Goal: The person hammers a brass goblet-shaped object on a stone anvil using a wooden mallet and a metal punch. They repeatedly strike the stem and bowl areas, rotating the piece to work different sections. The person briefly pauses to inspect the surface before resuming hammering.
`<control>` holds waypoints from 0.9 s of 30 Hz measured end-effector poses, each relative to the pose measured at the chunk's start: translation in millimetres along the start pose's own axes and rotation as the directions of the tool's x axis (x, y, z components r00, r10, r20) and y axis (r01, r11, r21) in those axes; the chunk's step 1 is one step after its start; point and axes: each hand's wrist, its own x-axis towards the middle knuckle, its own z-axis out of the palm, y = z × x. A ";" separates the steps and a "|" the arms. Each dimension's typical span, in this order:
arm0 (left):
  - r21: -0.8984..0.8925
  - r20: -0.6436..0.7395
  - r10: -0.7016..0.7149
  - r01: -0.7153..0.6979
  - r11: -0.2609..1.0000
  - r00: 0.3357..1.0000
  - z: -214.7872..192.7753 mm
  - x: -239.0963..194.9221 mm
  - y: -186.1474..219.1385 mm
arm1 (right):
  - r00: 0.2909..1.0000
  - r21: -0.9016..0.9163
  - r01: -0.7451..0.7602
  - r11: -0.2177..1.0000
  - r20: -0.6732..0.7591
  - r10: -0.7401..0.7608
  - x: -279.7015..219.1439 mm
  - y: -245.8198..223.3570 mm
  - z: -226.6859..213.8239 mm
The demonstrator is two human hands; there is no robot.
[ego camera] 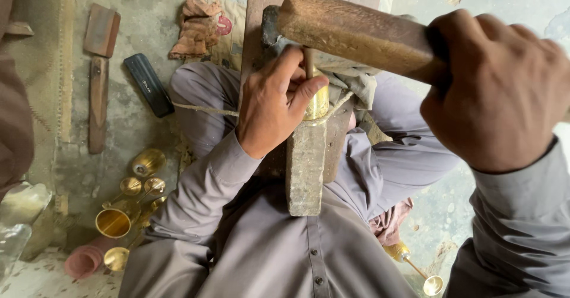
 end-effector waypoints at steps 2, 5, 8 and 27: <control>-0.076 -0.041 -0.039 0.036 0.997 0.998 0.6 -2.4 2.4 | 0.994 0.266 0.062 0.962 -0.104 -0.035 -5.6 -0.3 -3.5; -0.110 -0.056 -0.037 0.031 0.993 0.998 3.1 1.3 6.8 | 0.975 0.376 0.089 0.922 -0.220 -0.004 -13.4 2.3 -1.2; -0.093 -0.057 -0.031 0.026 0.995 0.998 4.5 1.3 12.4 | 0.964 0.291 0.063 0.955 -0.265 0.017 -19.9 9.8 6.9; 0.049 -0.015 -0.034 0.035 0.998 0.999 3.0 5.1 15.1 | 0.978 0.011 0.066 0.998 -0.198 -0.062 15.3 5.4 -4.0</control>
